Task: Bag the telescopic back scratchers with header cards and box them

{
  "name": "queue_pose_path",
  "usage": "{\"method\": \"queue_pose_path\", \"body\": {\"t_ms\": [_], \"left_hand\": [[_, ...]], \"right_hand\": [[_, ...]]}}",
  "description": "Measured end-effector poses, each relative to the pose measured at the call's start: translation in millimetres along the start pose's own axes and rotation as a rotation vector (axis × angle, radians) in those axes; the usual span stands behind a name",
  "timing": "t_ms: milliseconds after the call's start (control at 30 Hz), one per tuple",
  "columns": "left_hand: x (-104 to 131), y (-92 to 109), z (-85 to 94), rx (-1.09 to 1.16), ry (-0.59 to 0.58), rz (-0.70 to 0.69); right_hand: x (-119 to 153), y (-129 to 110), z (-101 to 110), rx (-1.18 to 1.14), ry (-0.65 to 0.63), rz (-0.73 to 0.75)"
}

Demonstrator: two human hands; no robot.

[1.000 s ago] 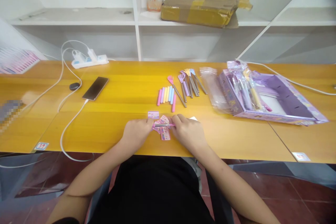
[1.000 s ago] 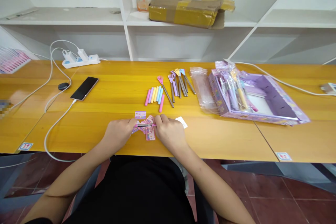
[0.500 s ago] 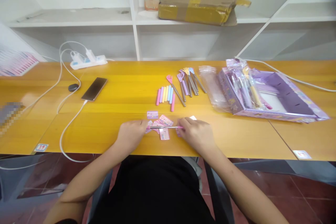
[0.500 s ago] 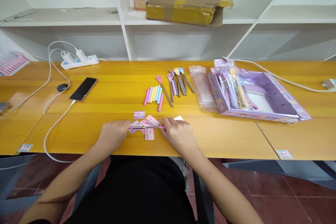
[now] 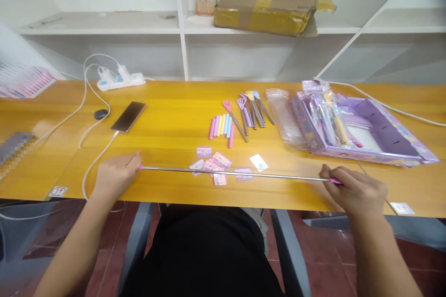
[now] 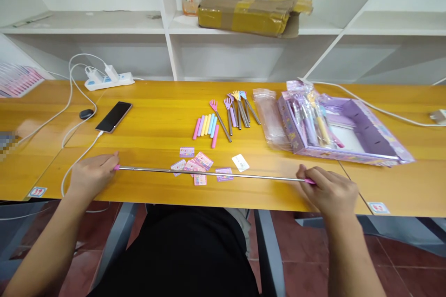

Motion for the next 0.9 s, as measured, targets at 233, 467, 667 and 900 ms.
{"method": "queue_pose_path", "body": {"t_ms": [233, 467, 667, 900], "left_hand": [[-2, 1, -26.2, 0.041, -0.031, -0.020], [7, -1, -52.4, 0.020, -0.228, 0.048], [4, 7, -51.4, 0.039, -0.375, 0.156], [-27, 72, -38.0, 0.117, -0.459, 0.117]], "right_hand": [[20, 51, -5, 0.032, -0.017, -0.151], [33, 54, -13, -0.009, -0.100, -0.378], [19, 26, -8, -0.012, -0.106, -0.413], [-42, -79, 4, 0.025, -0.064, -0.120]]}}
Point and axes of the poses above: each hand's wrist, its own x-axis away from the middle knuckle, its own z-axis out of the back of the hand, y = z × x, the point moved 9 cm from there along -x, towards the middle knuckle, and after that the axes turned 4 degrees about -y, right-handed, at the moved point
